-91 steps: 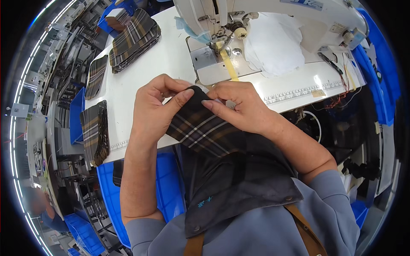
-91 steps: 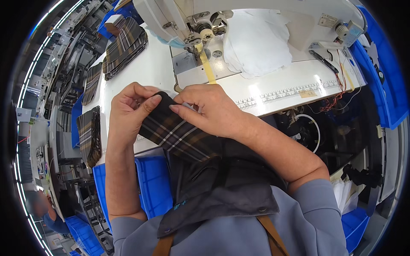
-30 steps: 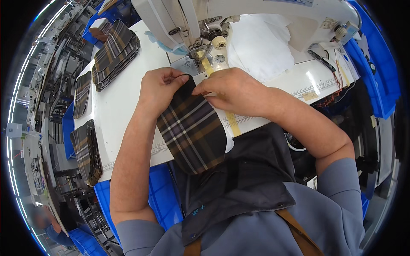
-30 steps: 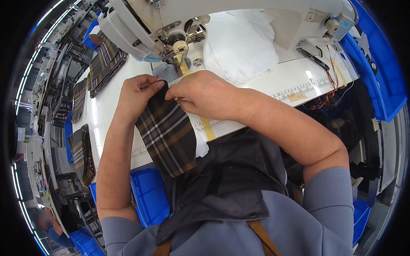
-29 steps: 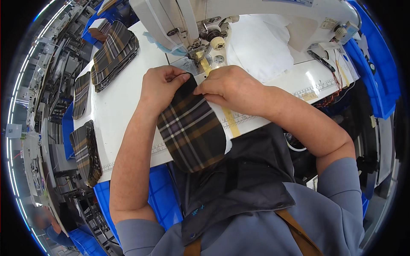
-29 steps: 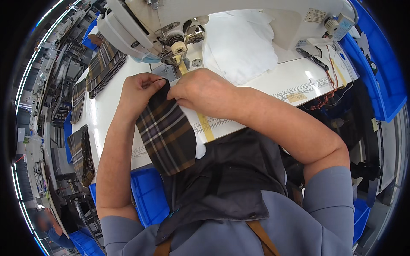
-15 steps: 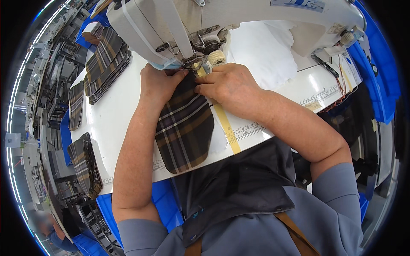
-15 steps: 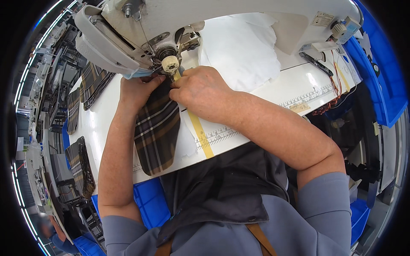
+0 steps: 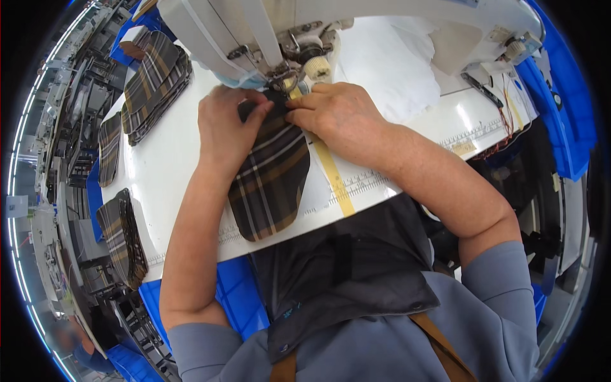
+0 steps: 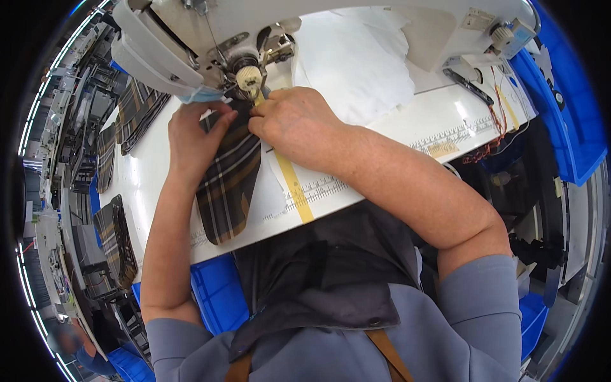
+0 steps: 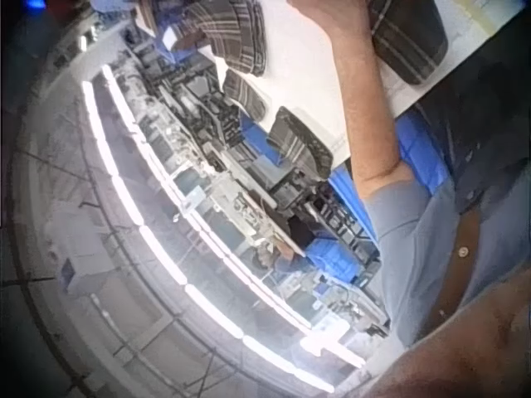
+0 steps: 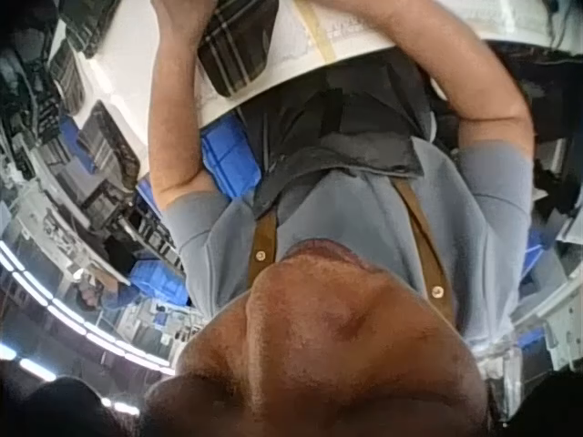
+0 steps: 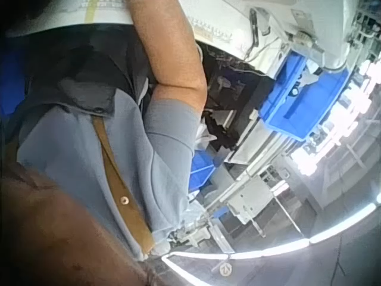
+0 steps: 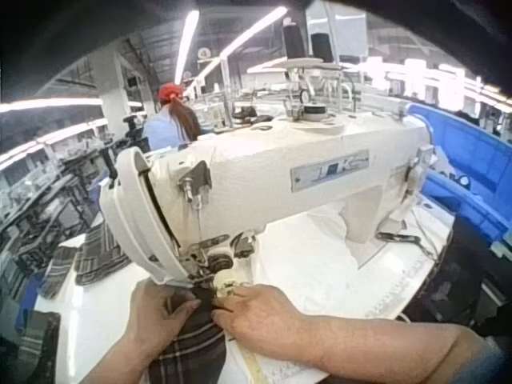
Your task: Sewing fabric patches onto a backing material using an industrial sewing machine.
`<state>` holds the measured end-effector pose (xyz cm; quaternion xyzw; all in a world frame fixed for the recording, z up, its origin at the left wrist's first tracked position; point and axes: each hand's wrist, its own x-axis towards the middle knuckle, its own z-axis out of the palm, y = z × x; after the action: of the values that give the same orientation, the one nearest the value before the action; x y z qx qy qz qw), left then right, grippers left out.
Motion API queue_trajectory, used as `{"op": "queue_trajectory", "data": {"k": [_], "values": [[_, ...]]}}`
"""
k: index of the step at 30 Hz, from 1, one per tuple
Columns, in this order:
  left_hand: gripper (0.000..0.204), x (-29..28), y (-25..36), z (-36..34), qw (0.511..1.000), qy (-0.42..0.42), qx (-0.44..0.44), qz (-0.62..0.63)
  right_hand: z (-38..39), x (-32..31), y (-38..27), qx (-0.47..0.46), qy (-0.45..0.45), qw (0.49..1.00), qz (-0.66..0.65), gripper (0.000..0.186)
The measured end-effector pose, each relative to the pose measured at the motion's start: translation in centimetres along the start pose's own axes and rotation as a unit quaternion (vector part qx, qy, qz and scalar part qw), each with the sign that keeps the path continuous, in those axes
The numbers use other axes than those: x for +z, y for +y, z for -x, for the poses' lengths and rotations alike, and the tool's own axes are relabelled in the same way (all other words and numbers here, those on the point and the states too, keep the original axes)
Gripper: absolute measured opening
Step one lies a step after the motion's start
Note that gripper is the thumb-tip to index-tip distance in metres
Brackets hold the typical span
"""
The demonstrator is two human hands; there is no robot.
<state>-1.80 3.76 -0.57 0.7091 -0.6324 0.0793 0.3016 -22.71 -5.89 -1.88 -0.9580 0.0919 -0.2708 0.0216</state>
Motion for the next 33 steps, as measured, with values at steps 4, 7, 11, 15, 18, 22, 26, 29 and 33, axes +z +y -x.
{"op": "queue_trajectory", "data": {"k": [4,7,11,15,18,22,26,29,33], "values": [[0.033,-4.1,4.1,5.6,0.957,-0.175,0.044,0.229,0.8,0.6,0.2,-0.022,0.064,0.998,-0.021,0.018],[0.035,-4.4,8.6,8.9,0.976,-0.129,0.018,0.176,1.7,-0.4,-0.1,-0.019,0.044,0.998,-0.028,0.015],[0.029,-3.0,8.5,11.2,0.986,-0.074,0.023,0.144,3.7,-2.6,-2.2,0.003,0.085,0.992,-0.089,0.014],[0.016,-3.0,8.8,10.7,0.982,-0.046,-0.001,0.185,7.5,-4.7,-4.9,0.016,0.043,0.987,-0.154,0.019],[0.014,-3.3,9.2,10.8,0.977,-0.057,-0.038,0.202,8.9,-4.9,-6.1,-0.014,-0.004,0.993,-0.121,0.027],[0.013,-3.9,9.3,10.3,0.990,-0.049,0.124,0.053,9.2,-4.7,-6.0,-0.013,0.003,0.992,-0.125,0.024],[0.014,-3.1,9.4,10.7,0.990,-0.048,0.130,0.037,9.5,-4.1,-5.9,-0.027,0.025,0.992,-0.124,0.022],[0.015,-3.1,9.5,11.0,0.988,-0.052,0.144,0.031,9.7,-4.0,-6.0,-0.030,0.029,0.991,-0.130,0.021],[0.019,-3.2,9.4,10.6,0.983,-0.069,0.169,0.036,9.5,-3.9,-5.6,-0.029,0.044,0.987,-0.154,0.024]]}}
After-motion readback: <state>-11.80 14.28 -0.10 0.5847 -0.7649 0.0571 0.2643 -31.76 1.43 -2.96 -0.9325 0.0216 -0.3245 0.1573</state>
